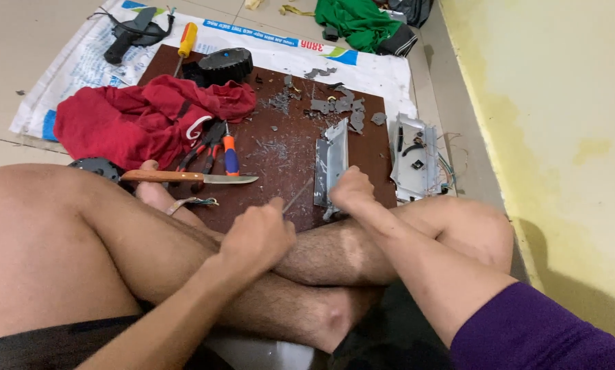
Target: A person sitting on the floor uses a knife and screwdriver to scrape residue and pry components from an electronic part.
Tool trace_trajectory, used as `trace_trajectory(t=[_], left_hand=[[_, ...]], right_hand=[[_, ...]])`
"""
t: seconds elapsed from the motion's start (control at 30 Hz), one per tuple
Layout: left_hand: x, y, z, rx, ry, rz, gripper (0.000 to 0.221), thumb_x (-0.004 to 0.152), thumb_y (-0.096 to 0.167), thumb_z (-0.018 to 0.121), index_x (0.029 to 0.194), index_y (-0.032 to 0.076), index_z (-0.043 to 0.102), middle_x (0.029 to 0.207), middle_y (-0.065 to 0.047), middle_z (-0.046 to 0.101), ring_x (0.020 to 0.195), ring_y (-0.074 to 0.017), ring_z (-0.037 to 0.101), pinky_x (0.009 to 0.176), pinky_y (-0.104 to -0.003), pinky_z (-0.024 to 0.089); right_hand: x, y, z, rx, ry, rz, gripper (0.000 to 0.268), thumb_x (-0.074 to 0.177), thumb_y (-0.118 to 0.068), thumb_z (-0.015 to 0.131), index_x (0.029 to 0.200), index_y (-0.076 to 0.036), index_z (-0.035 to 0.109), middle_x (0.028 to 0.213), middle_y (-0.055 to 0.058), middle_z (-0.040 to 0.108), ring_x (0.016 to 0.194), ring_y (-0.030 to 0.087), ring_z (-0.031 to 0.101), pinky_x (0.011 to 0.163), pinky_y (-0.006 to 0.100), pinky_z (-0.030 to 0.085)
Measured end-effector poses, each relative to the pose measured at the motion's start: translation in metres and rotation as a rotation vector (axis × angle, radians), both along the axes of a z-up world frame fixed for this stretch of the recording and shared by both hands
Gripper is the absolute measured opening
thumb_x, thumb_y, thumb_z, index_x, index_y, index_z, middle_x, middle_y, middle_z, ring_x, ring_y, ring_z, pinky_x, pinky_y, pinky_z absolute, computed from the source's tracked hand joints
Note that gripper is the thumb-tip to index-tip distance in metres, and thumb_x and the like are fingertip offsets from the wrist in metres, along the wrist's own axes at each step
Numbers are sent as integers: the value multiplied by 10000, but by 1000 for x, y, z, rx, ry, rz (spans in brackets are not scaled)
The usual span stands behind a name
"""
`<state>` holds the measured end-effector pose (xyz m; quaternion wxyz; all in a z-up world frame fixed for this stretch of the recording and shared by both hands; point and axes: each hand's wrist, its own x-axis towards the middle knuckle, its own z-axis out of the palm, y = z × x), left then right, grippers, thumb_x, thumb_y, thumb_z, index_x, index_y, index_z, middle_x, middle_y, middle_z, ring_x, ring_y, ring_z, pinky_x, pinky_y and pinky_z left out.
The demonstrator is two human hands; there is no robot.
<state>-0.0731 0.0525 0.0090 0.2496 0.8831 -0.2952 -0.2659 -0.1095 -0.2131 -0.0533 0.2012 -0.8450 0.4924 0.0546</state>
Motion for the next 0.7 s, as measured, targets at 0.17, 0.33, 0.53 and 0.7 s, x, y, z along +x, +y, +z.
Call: trace_trajectory(t=[0.17,0.33,0.53,0.7], left_hand=[[-24,9,60,167,-5,-140,414,948,234,525,1310,167,716,1107,-214,776,1113,-436,738,912,-608,600],[-32,4,68,144,-30,-180,386,925,148,536,1252,111,739,1014,-243,778,1006,-447,767,817,-617,630],[-39,6,68,185,-37,-169,368,905,18,598,1236,44,757,954,-260,780,970,-454,770,772,-640,617],[-47,2,53,235,-83,-191,540,917,-34,597,1456,6,591,1028,-316,762,1007,-485,752,752,-662,612]], right_hand=[[1,27,25,60,-20,84,648,930,-94,639,1477,125,370,1251,379,649,1153,548,667,905,688,582],[-13,44,54,177,39,194,829,896,-179,575,1579,123,215,1400,387,574,1299,536,594,1038,691,510],[-13,65,78,194,55,309,1076,820,-258,601,1645,105,13,1377,398,588,1308,523,605,1066,647,490],[-10,84,82,112,47,371,931,941,-146,550,1618,147,-19,1345,462,579,1276,571,611,1041,636,521]])
